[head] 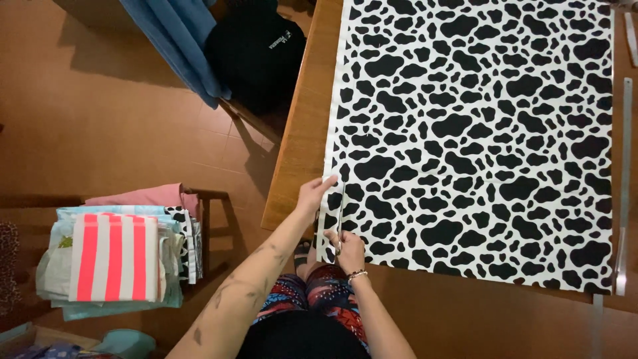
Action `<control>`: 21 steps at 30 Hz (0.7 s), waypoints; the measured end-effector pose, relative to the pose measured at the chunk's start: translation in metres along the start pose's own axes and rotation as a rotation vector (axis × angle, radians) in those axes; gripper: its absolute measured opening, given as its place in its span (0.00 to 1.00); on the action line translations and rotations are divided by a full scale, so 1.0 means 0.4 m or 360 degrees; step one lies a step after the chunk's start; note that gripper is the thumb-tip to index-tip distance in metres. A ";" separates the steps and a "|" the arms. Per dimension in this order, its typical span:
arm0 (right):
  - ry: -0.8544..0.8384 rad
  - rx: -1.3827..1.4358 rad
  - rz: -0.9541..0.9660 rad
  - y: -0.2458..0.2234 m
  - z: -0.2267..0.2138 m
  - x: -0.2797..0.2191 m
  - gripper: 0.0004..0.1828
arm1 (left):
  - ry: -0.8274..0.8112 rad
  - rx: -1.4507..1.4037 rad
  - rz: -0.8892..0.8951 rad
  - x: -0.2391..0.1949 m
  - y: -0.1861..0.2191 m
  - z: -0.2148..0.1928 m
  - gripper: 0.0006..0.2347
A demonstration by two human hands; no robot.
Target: The person cuts a piece of black and white cow-print fabric on a wooden table using scissors. They trim the edges of the fabric, making several cuts along the sides.
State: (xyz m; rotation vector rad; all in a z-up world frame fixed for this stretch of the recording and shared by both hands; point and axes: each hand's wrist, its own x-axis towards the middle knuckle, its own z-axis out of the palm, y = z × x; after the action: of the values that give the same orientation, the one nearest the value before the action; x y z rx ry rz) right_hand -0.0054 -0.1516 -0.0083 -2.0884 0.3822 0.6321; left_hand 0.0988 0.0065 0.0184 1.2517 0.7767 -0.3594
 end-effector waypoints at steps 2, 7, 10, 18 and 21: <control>-0.0025 0.0008 0.0025 -0.001 -0.001 0.001 0.35 | 0.0036 0.0151 -0.0001 0.010 0.034 0.019 0.24; -0.0099 0.0159 0.0194 -0.143 -0.055 -0.050 0.31 | 0.0055 0.0328 0.0025 0.042 0.045 0.033 0.23; -0.0156 0.0223 0.0130 -0.149 -0.066 -0.012 0.31 | -0.0008 0.0158 -0.0001 0.051 0.033 0.022 0.21; -0.0142 0.0097 0.0082 -0.090 -0.059 0.069 0.36 | -0.0076 0.0032 -0.0061 0.030 0.066 0.022 0.21; -0.0114 0.0074 0.0016 -0.067 -0.043 0.078 0.38 | -0.0076 -0.0016 -0.0082 0.073 0.028 0.016 0.21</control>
State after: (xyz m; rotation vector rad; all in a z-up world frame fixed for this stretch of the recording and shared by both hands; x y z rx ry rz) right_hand 0.0383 -0.1520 0.0003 -2.0149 0.3636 0.6952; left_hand 0.1286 0.0088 0.0066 1.2109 0.7700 -0.4256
